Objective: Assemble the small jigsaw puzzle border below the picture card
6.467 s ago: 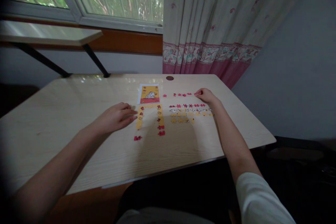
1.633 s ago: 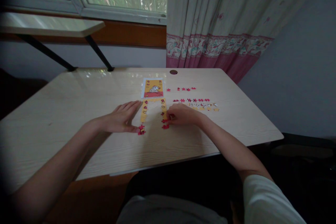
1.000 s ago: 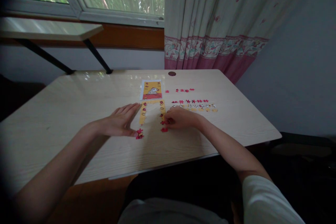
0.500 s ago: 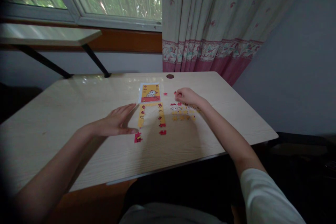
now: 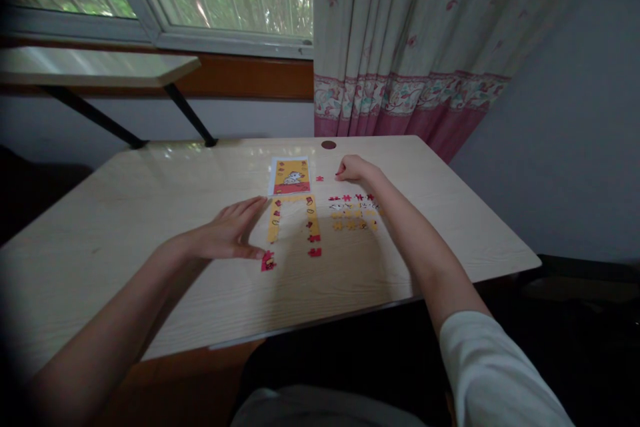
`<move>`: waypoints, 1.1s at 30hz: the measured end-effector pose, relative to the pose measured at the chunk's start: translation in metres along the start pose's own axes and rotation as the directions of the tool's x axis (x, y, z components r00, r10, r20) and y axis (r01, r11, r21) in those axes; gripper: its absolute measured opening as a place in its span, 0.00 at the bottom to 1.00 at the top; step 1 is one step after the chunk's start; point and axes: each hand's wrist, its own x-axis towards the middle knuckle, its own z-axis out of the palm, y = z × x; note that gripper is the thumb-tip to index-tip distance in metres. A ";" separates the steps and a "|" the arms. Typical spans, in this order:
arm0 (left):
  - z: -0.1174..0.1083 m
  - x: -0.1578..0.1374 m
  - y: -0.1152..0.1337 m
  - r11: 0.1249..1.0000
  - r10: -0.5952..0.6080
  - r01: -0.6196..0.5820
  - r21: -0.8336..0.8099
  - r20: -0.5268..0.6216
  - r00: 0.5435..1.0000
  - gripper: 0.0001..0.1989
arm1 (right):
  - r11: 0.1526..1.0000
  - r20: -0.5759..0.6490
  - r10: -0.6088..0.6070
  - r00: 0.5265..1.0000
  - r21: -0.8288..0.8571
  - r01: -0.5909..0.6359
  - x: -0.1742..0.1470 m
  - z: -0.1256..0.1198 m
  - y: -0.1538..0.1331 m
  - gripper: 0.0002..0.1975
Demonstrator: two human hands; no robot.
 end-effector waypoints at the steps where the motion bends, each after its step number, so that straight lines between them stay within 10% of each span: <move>1: 0.000 0.000 0.001 1.000 -0.003 0.003 -0.001 0.002 1.000 0.62 | 1.000 0.006 -0.004 1.000 0.016 0.003 0.000 -0.001 0.000 0.09; 15: 0.002 0.001 0.000 1.000 0.011 -0.011 -0.012 -0.019 1.000 0.61 | 0.980 0.120 -0.021 0.993 0.197 -0.003 0.009 0.000 0.009 0.08; 27: -0.005 0.001 0.003 1.000 0.006 -0.006 -0.007 -0.052 0.999 0.56 | 0.873 -0.048 -0.066 0.997 0.480 0.081 -0.007 0.007 -0.004 0.09; 33: -0.012 0.003 0.010 0.982 0.112 -0.148 -0.114 -0.274 0.955 0.37 | 0.748 -0.171 -0.184 0.968 0.615 0.251 -0.038 0.012 -0.035 0.16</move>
